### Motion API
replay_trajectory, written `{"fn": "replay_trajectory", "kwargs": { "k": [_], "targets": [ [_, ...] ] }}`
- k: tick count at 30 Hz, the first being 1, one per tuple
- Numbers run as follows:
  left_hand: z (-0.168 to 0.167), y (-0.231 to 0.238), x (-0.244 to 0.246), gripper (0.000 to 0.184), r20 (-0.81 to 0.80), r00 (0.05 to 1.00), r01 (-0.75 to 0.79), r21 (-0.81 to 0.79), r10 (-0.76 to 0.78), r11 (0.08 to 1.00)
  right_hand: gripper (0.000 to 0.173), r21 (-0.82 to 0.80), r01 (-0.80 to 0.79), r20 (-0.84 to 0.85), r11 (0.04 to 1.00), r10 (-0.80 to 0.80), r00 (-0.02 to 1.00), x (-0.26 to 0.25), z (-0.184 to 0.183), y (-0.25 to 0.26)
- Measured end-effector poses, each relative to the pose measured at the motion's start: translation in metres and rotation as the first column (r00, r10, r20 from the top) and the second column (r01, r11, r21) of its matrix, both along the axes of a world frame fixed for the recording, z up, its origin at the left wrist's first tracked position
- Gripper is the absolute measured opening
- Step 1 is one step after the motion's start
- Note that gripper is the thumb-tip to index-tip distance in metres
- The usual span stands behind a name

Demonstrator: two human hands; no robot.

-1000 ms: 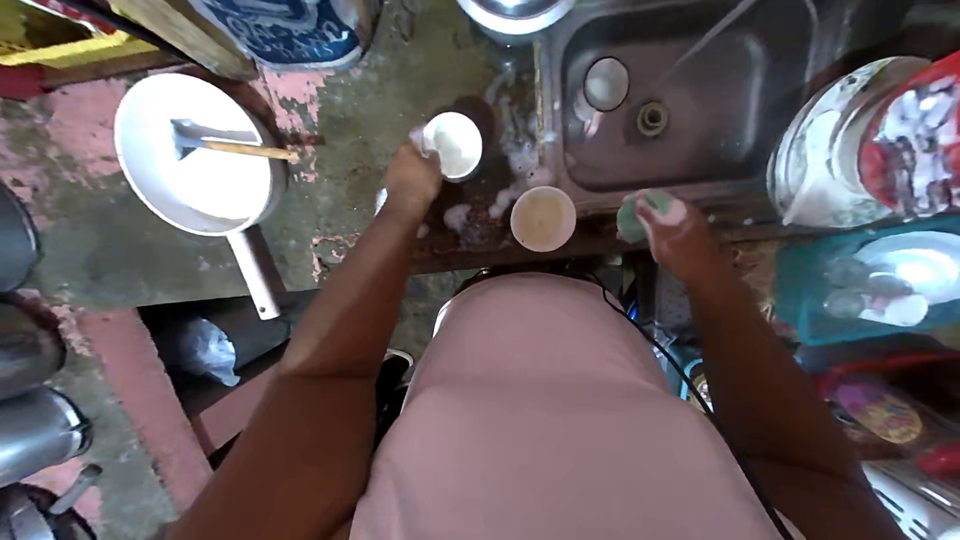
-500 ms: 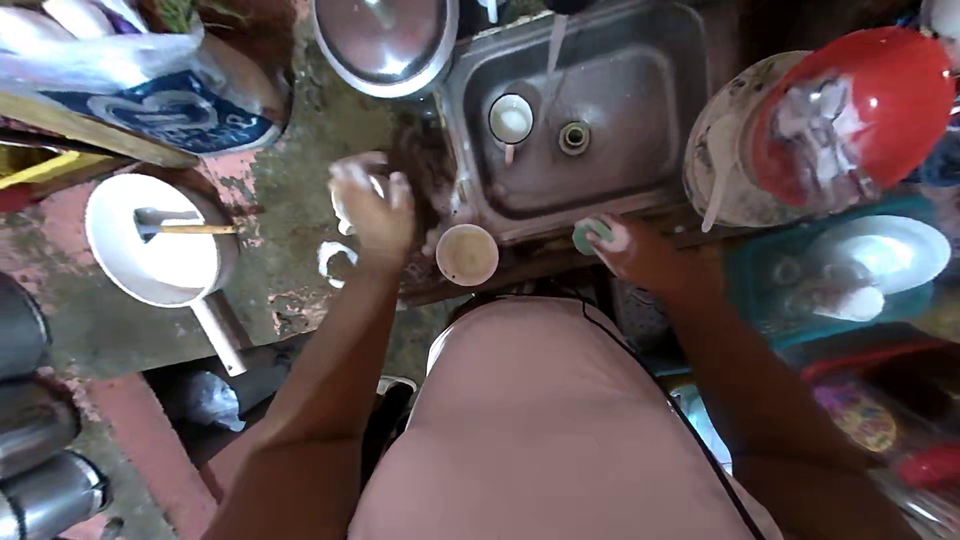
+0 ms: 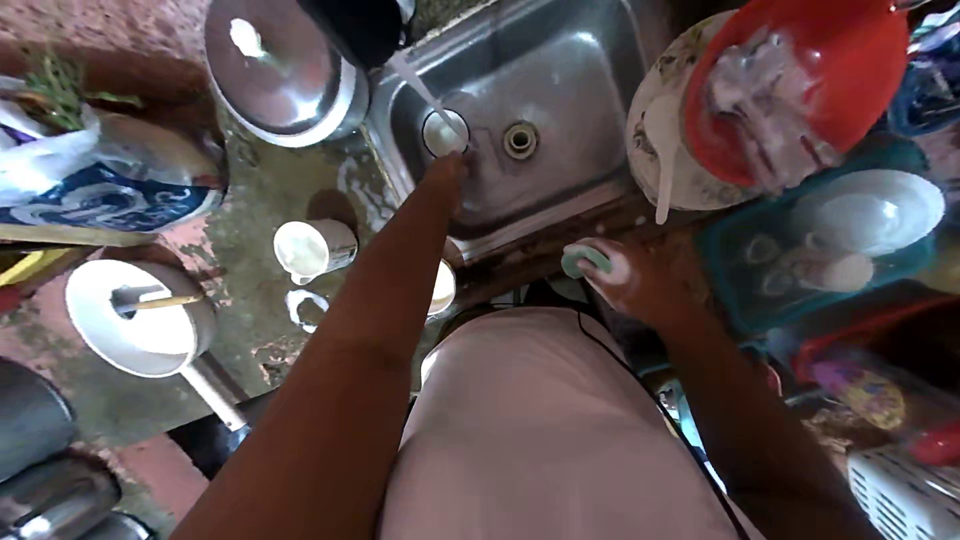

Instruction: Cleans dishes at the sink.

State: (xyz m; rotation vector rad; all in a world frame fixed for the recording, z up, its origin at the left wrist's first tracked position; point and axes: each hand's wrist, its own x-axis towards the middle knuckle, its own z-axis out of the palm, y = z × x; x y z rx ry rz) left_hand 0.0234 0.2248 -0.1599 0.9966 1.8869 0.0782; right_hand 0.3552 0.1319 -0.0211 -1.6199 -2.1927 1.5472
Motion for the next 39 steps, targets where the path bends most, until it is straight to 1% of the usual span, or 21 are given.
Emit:
{"fn": "replay_trajectory", "kwargs": {
  "k": [2, 4, 5, 6, 8, 9, 11, 12, 14, 16, 19, 21, 24, 26, 28, 29, 30, 32, 33, 36, 39],
  "targets": [
    [-0.004, 0.007, -0.002, 0.047, -0.107, 0.991, 0.089, 0.022, -0.086, 0.996, 0.033, -0.014, 0.025, -0.016, 1.000, -0.025, 1.000, 0.004, 0.000, -0.001],
    [-0.007, 0.016, -0.005, 0.045, -0.198, 0.980, 0.004, 0.043, 0.005, 0.999, 0.034, -0.024, 0.030, -0.005, 0.999, -0.030, 1.000, 0.007, -0.002, -0.001],
    [-0.004, 0.018, -0.007, 0.048, -0.204, 0.975, -0.071, 0.069, 0.084, 0.995, 0.035, -0.018, 0.027, -0.008, 0.999, -0.027, 1.000, 0.008, -0.003, 0.000],
    [0.005, 0.019, -0.009, 0.049, -0.207, 0.972, -0.095, 0.092, 0.113, 0.991, 0.035, -0.006, 0.022, -0.016, 1.000, -0.022, 1.000, 0.009, -0.004, 0.001],
    [0.032, 0.021, -0.015, 0.043, -0.309, 0.936, 0.185, 0.027, -0.168, 0.982, 0.035, 0.002, 0.016, -0.032, 1.000, -0.016, 0.999, 0.006, -0.005, 0.004],
    [0.041, 0.020, -0.019, 0.042, -0.313, 0.919, 0.254, 0.012, -0.237, 0.967, 0.035, -0.007, 0.008, -0.023, 1.000, -0.008, 1.000, 0.004, -0.003, 0.006],
    [0.048, 0.014, -0.026, 0.054, -0.286, 0.954, 0.105, 0.054, -0.085, 0.993, 0.036, -0.006, -0.022, -0.004, 1.000, 0.022, 1.000, -0.003, -0.001, 0.010],
    [0.055, 0.010, -0.028, 0.062, -0.299, 0.953, 0.075, 0.050, -0.057, 0.996, 0.036, 0.002, -0.042, 0.002, 0.999, 0.042, 0.999, -0.007, -0.002, 0.010],
    [0.079, -0.001, -0.027, 0.062, -0.331, 0.937, 0.131, 0.025, -0.115, 0.991, 0.037, -0.001, -0.087, 0.009, 0.996, 0.087, 0.996, -0.017, -0.001, 0.013],
    [0.091, -0.013, -0.029, 0.058, -0.386, 0.899, 0.238, 0.028, -0.210, 0.971, 0.038, -0.006, -0.136, -0.009, 0.991, 0.136, 0.991, -0.030, -0.001, 0.016],
    [0.107, -0.029, -0.028, 0.053, -0.430, 0.858, 0.322, 0.024, -0.281, 0.946, 0.039, 0.006, -0.218, -0.014, 0.976, 0.218, 0.976, -0.056, -0.006, 0.016],
    [0.116, -0.041, -0.029, 0.048, -0.459, 0.820, 0.421, 0.076, -0.343, 0.904, 0.036, 0.058, -0.264, -0.035, 0.963, 0.266, 0.963, -0.076, -0.009, 0.012],
    [0.122, -0.058, -0.036, 0.042, -0.538, 0.720, 0.600, 0.165, -0.439, 0.782, 0.032, 0.186, -0.294, -0.073, 0.938, 0.311, 0.947, -0.111, -0.018, 0.001],
    [0.122, -0.068, -0.045, 0.035, -0.572, 0.658, 0.698, 0.219, -0.490, 0.682, 0.033, 0.210, -0.348, -0.051, 0.913, 0.366, 0.929, -0.139, -0.018, -0.006],
    [0.119, -0.077, -0.059, 0.034, -0.583, 0.650, 0.728, 0.296, -0.487, 0.618, 0.033, 0.211, -0.417, -0.016, 0.884, 0.430, 0.903, -0.167, -0.021, -0.015],
    [0.119, -0.081, -0.066, 0.035, -0.565, 0.684, 0.703, 0.340, -0.462, 0.625, 0.032, 0.219, -0.454, 0.008, 0.864, 0.463, 0.886, -0.181, -0.023, -0.020],
    [0.122, -0.086, -0.071, 0.037, -0.515, 0.749, 0.639, 0.392, -0.418, 0.662, 0.031, 0.233, -0.495, 0.038, 0.837, 0.501, 0.865, -0.195, -0.026, -0.025],
    [0.134, -0.099, -0.082, 0.039, -0.361, 0.892, 0.432, 0.510, -0.271, 0.744, 0.030, 0.279, -0.571, 0.095, 0.772, 0.569, 0.817, -0.222, -0.032, -0.036],
    [0.138, -0.105, -0.088, 0.039, -0.289, 0.940, 0.321, 0.559, -0.184, 0.764, 0.032, 0.310, -0.602, 0.120, 0.736, 0.598, 0.793, -0.233, -0.038, -0.042],
    [0.147, -0.125, -0.105, 0.036, -0.112, 0.993, 0.089, 0.647, -0.021, 0.758, 0.038, 0.420, -0.647, 0.169, 0.637, 0.645, 0.745, -0.258, -0.060, -0.060],
    [0.153, -0.146, -0.119, 0.033, -0.013, 1.000, -0.005, 0.691, 0.020, 0.723, 0.031, 0.440, -0.690, 0.256, 0.575, 0.656, 0.710, -0.271, -0.079, -0.072]
  ]
}}
